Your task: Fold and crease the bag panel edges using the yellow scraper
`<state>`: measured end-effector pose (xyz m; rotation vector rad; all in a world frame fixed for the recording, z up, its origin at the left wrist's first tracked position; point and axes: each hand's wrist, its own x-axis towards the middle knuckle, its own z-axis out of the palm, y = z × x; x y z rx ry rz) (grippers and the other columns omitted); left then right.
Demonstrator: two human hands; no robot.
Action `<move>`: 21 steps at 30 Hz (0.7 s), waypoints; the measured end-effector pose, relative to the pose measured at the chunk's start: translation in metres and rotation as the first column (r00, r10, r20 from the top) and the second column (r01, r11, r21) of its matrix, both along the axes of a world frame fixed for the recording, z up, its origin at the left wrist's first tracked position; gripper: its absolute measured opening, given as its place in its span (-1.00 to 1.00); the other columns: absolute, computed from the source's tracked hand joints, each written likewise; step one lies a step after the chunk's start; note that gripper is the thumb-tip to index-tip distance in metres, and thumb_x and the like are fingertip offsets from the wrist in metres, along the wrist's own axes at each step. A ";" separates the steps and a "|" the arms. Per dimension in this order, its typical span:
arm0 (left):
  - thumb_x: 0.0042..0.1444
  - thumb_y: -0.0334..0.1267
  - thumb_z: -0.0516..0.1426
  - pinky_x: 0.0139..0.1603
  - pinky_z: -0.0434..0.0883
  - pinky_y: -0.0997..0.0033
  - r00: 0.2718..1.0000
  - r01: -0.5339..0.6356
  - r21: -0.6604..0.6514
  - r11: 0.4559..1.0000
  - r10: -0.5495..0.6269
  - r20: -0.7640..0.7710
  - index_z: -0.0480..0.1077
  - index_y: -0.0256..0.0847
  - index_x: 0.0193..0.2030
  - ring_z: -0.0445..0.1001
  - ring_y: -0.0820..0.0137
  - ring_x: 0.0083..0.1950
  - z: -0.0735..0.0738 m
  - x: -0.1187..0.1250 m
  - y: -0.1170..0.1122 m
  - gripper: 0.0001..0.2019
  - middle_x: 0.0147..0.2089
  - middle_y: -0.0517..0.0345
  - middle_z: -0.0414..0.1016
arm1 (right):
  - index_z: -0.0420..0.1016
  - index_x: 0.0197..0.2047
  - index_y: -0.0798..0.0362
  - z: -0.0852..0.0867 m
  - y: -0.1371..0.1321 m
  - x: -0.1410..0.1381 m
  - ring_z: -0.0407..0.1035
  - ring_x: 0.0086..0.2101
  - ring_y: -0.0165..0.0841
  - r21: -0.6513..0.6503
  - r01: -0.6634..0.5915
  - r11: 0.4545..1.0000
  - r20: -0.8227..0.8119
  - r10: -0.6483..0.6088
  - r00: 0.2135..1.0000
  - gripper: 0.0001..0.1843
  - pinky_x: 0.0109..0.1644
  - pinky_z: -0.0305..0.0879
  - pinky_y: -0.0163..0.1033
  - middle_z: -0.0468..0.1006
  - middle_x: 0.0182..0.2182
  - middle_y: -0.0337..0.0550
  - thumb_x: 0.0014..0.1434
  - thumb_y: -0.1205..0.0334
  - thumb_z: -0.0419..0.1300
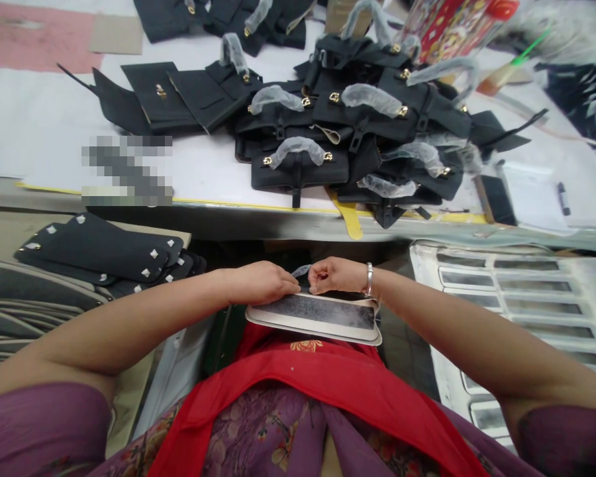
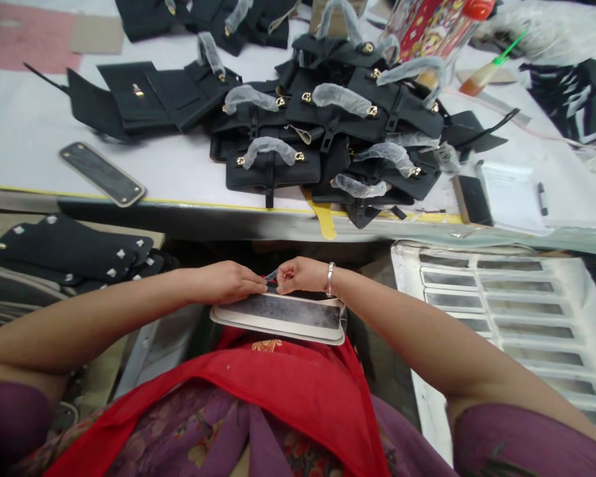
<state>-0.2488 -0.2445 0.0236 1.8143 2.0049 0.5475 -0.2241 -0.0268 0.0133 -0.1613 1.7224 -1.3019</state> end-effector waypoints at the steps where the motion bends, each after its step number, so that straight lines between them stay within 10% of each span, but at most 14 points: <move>1: 0.15 -0.38 -0.04 -0.16 0.37 0.52 1.000 -0.003 -0.008 1.000 0.003 0.000 0.42 -0.20 -0.18 0.46 0.40 -0.15 0.000 -0.001 -0.005 -0.77 -0.16 0.04 0.50 | 0.32 -0.51 0.15 0.000 -0.004 -0.002 0.14 -0.55 -0.54 -0.004 -0.005 1.000 -0.003 0.005 1.000 -0.74 -0.44 0.05 -0.37 0.31 -0.62 -0.37 -0.17 0.17 0.29; 13: 0.17 -0.36 -0.05 -0.21 0.35 0.47 0.979 -0.068 -0.182 0.981 0.030 -0.203 0.34 -0.21 -0.01 0.45 0.37 -0.14 0.005 -0.001 -0.044 -0.72 -0.08 0.01 0.46 | 0.32 -0.49 0.13 -0.011 -0.061 -0.019 0.12 -0.57 -0.53 -0.012 -0.052 0.999 -0.168 0.049 0.984 -0.74 -0.49 0.04 -0.38 0.29 -0.63 -0.37 -0.18 0.13 0.26; 21: 0.14 -0.37 -0.01 -0.04 0.31 0.42 0.922 -0.237 -0.133 0.962 0.179 -0.344 0.33 -0.23 0.01 0.40 0.36 -0.02 0.002 0.026 -0.041 -0.70 -0.01 -0.03 0.43 | 0.29 -0.49 0.11 -0.001 -0.012 0.009 0.17 -0.54 -0.49 0.164 -0.019 0.986 -0.312 0.070 0.947 -0.78 -0.47 0.09 -0.37 0.33 -0.60 -0.31 -0.07 0.14 0.19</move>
